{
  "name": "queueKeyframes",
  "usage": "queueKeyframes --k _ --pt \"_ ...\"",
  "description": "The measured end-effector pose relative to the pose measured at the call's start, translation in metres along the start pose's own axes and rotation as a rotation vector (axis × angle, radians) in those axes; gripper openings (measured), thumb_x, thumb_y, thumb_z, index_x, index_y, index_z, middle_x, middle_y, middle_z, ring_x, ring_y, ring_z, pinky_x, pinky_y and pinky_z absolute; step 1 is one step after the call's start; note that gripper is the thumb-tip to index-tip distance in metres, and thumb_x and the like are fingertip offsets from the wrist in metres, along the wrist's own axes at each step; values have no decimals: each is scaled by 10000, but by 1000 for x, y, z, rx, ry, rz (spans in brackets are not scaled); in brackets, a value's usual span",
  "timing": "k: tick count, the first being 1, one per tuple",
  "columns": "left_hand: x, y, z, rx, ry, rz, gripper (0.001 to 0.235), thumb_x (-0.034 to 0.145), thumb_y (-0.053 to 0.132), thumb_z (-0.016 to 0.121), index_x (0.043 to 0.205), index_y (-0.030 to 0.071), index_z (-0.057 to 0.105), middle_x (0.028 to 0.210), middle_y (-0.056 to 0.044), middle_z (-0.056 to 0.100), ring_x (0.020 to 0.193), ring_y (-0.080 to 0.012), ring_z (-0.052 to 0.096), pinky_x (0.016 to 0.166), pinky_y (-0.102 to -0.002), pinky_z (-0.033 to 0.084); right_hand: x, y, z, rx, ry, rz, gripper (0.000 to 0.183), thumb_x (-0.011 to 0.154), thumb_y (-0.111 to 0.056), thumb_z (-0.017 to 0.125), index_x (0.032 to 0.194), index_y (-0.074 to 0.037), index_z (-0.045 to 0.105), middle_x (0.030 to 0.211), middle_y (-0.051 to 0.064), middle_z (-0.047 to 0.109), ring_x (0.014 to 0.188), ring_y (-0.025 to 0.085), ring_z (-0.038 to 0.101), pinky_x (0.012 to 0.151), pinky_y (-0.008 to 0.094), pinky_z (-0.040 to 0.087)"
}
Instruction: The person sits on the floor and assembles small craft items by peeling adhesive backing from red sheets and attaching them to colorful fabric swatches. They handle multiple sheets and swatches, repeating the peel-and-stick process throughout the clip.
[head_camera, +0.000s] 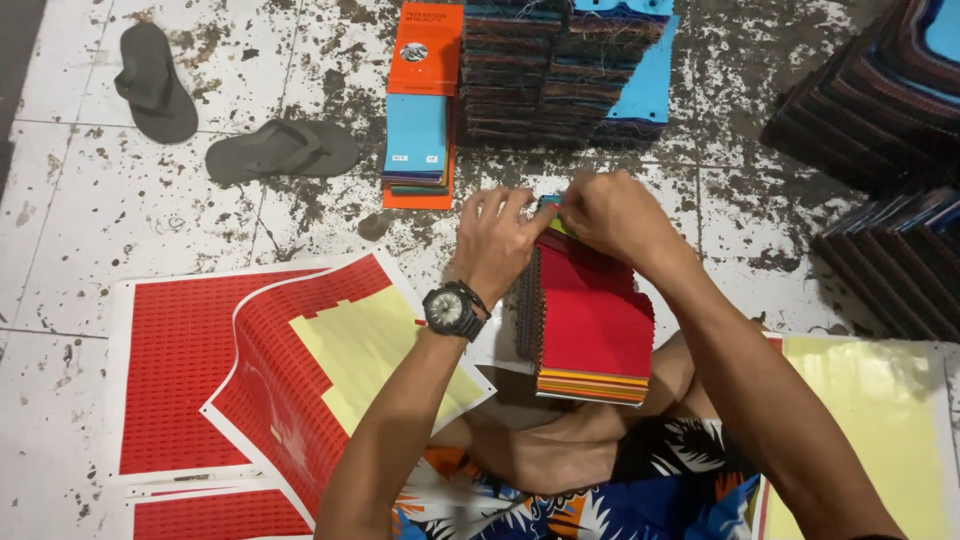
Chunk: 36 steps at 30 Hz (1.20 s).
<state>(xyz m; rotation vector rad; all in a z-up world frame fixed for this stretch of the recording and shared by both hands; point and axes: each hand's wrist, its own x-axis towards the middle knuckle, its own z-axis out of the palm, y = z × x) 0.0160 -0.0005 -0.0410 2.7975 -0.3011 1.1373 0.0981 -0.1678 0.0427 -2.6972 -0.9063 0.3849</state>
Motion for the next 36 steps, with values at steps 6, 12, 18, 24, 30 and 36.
queueKeyframes --k 6,12,18,24,30,36 --pt "2 8 -7 -56 -29 -67 308 949 55 504 1054 259 709 1022 6 580 1024 -232 622 880 -433 498 1 16 5 -177 298 -268 254 788 -165 874 1010 -111 763 1037 118 694 945 357 717 744 471 602" --pt "-4 0 -5 -482 -69 -313 363 858 -24 534 1118 166 702 1093 -34 599 1068 -323 636 884 -479 528 -1 29 23 -334 575 -414 188 943 -255 777 773 -199 719 866 -28 693 829 192 684 604 320 548" --pt "25 -2 -12 -1209 42 -791 341 851 7 515 1095 121 724 1017 -91 694 1019 -258 678 869 -414 559 -19 24 14 -240 555 -572 155 958 -118 709 804 -105 709 833 9 690 833 205 695 648 279 573" --pt "53 6 -2 -1504 -90 -769 460 1041 374 369 1320 136 646 1226 -109 680 1244 -236 561 1068 -389 304 -39 -18 -38 594 53 -355 197 900 -91 741 1080 -11 740 895 212 766 837 380 749 738 483 590" --pt "56 18 19 -1454 -63 -701 537 1095 424 256 1297 122 652 1195 -169 681 1260 -324 567 1144 -441 304 -36 -13 -32 780 -23 -306 151 896 -105 765 1023 -28 791 849 186 793 805 305 770 732 435 616" --pt "57 18 5 -1085 91 -999 376 1072 352 346 1224 149 625 1115 -111 618 1105 -283 599 1052 -465 396 -32 2 -23 764 -45 -243 123 945 -117 717 1015 -23 755 808 132 771 717 210 712 663 385 613"
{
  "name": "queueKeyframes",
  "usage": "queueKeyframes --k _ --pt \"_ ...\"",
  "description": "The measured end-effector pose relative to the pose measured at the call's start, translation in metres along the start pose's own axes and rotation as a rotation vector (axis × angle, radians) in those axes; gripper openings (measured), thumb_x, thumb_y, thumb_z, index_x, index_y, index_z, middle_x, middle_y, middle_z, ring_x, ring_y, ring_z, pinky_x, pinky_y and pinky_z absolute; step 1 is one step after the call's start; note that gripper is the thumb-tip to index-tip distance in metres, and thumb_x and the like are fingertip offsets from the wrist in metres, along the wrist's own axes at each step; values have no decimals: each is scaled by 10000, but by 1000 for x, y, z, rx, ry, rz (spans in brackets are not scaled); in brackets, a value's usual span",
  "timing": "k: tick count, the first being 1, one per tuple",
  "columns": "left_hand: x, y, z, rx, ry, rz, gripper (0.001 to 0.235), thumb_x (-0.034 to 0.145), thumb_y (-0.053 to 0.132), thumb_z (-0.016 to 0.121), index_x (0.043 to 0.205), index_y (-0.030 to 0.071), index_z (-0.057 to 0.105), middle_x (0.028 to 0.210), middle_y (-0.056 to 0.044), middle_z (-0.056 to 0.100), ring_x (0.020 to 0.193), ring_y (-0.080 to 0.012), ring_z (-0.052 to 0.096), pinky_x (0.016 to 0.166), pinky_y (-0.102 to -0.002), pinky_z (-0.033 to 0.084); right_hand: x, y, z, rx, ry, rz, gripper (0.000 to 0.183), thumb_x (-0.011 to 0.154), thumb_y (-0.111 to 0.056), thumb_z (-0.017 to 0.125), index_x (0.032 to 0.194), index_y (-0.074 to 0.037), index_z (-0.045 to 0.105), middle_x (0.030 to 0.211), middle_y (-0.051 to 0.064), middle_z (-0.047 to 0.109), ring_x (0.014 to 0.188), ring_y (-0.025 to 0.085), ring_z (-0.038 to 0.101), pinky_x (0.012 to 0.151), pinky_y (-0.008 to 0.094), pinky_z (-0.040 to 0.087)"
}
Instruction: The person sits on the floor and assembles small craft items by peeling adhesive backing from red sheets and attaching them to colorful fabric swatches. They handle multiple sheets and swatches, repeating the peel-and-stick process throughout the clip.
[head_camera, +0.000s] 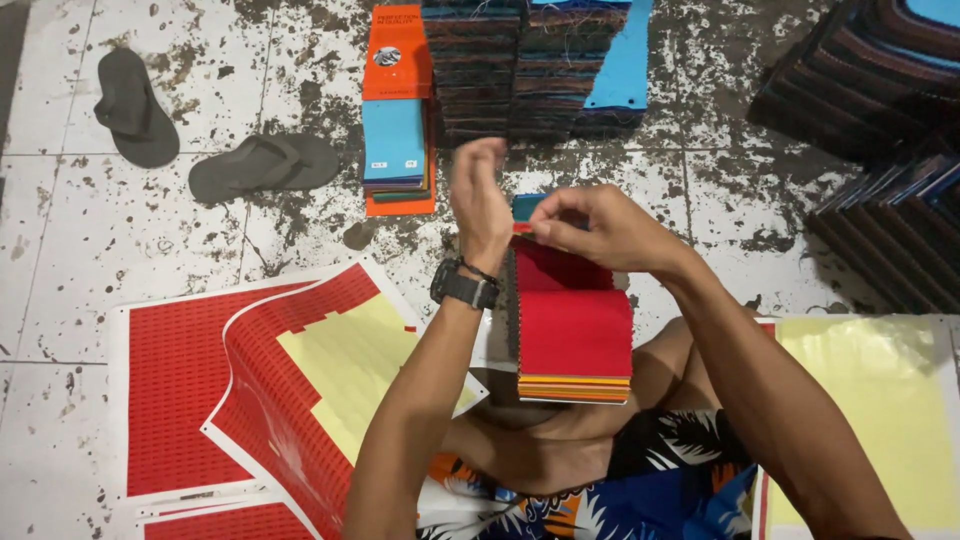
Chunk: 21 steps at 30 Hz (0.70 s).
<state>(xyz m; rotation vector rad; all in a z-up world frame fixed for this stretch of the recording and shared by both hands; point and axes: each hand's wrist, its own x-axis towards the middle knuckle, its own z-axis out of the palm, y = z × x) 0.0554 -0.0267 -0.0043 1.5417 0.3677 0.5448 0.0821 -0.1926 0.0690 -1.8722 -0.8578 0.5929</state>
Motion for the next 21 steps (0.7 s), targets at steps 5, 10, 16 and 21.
queueKeyframes --k 5,10,16,21 --pt "-2 -13 -16 79 99 -5 172 1030 158 450 1116 156 599 1051 -36 593 999 -193 629 953 -388 467 7 17 -5 -95 25 83 148 989 -100 653 1054 14 722 805 161 749 699 251 726 629 391 605" --pt "-5 -37 -31 339 18 348 199 938 83 554 889 246 657 844 65 573 857 -180 658 821 -324 519 15 14 -3 -361 63 134 175 990 -130 653 1055 8 738 832 189 755 803 362 745 700 472 583" --pt "-16 -41 -45 507 -55 603 220 892 47 560 884 216 700 982 46 588 917 -224 664 815 -397 536 16 11 4 -433 68 188 198 978 -209 663 1030 -39 751 843 184 761 832 361 744 727 471 578" --pt "-26 -25 -48 721 -126 701 252 967 29 540 951 199 726 1048 -12 581 997 -236 645 845 -394 517 16 9 11 -479 94 177 220 962 -172 644 1021 11 751 854 241 748 837 434 733 711 523 578"
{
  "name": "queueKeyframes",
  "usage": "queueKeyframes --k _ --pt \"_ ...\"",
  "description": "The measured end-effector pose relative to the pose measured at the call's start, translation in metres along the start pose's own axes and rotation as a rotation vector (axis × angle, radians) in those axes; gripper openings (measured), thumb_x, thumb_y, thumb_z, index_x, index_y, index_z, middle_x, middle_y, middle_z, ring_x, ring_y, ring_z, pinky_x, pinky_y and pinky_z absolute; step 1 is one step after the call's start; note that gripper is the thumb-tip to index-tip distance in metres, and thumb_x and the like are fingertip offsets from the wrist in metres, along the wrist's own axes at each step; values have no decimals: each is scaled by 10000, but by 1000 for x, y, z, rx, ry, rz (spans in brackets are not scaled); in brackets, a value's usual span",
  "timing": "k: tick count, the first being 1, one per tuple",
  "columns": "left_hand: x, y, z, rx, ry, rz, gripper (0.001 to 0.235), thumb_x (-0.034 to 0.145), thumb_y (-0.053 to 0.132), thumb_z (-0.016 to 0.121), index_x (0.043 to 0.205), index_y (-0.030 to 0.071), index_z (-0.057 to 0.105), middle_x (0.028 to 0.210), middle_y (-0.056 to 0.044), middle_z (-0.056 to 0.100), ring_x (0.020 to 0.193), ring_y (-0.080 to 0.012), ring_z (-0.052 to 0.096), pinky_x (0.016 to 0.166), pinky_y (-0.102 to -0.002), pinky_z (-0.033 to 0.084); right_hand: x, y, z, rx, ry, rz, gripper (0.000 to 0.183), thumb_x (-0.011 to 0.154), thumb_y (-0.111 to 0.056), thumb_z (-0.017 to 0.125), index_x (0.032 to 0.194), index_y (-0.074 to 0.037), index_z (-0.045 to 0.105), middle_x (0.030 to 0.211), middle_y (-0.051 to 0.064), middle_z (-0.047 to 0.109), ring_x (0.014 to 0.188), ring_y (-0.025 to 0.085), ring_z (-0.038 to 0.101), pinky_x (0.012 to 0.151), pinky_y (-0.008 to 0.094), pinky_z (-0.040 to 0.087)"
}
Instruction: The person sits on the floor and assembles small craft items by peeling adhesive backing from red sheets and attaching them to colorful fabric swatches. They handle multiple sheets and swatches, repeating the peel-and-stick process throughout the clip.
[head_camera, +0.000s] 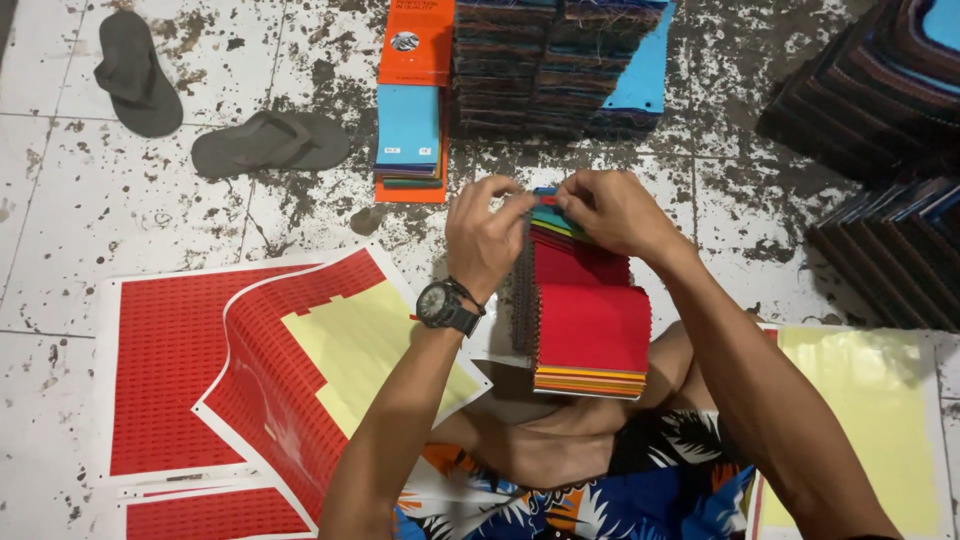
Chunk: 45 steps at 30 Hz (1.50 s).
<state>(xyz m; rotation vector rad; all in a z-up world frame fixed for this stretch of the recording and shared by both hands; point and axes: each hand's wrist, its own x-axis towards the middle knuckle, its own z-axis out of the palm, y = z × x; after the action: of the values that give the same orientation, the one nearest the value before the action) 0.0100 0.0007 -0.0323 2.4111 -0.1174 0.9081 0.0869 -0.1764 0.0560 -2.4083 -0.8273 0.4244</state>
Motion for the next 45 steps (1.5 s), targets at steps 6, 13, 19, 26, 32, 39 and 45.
queueKeyframes --k 6,13,19,26,32,39,45 --pt "-5 -16 22 301 50 252 350 939 37 489 995 307 705 1113 23 576 1009 -223 607 890 -432 467 16 19 17 -101 0 60 233 953 -210 652 1030 -25 770 865 210 761 858 399 750 724 498 596" --pt "3 -4 1 338 -6 276 360 950 27 493 1023 306 708 1159 14 560 1046 -246 599 862 -436 474 13 23 17 -267 191 -36 263 848 -123 756 1107 -78 767 986 180 726 889 419 726 705 543 599" --pt "12 2 -10 23 -162 25 339 944 -25 494 1054 183 738 1215 -60 594 1173 -306 603 932 -432 512 12 42 24 -483 432 -386 111 807 -149 862 820 -161 752 948 48 704 864 289 686 641 419 582" --pt "21 -2 3 -658 29 -441 361 868 -25 502 1061 168 739 1021 -33 684 1017 -248 709 869 -386 591 -2 46 23 -506 508 -643 194 949 -133 720 762 -127 672 889 6 692 858 220 681 639 315 562" --pt "46 15 14 -1014 -40 -465 349 1002 164 410 1167 69 703 1072 -146 697 1132 -247 629 1042 -428 466 -20 -12 -22 149 -19 -340 100 864 -65 753 946 -10 742 830 172 753 818 348 737 738 445 615" --pt "57 22 34 -1031 -81 -457 556 1090 393 201 1193 142 686 1069 -116 714 1127 -235 617 1065 -372 390 -17 -11 -17 510 -107 -246 148 910 -131 758 1019 -36 789 837 175 784 800 285 746 754 441 603" --pt "55 17 35 -1044 25 -616 648 1090 462 161 1094 130 717 964 -92 745 1002 -194 662 986 -333 456 -19 -11 -17 529 -141 -235 158 905 -109 755 1039 -28 779 839 148 785 797 241 708 785 419 581"
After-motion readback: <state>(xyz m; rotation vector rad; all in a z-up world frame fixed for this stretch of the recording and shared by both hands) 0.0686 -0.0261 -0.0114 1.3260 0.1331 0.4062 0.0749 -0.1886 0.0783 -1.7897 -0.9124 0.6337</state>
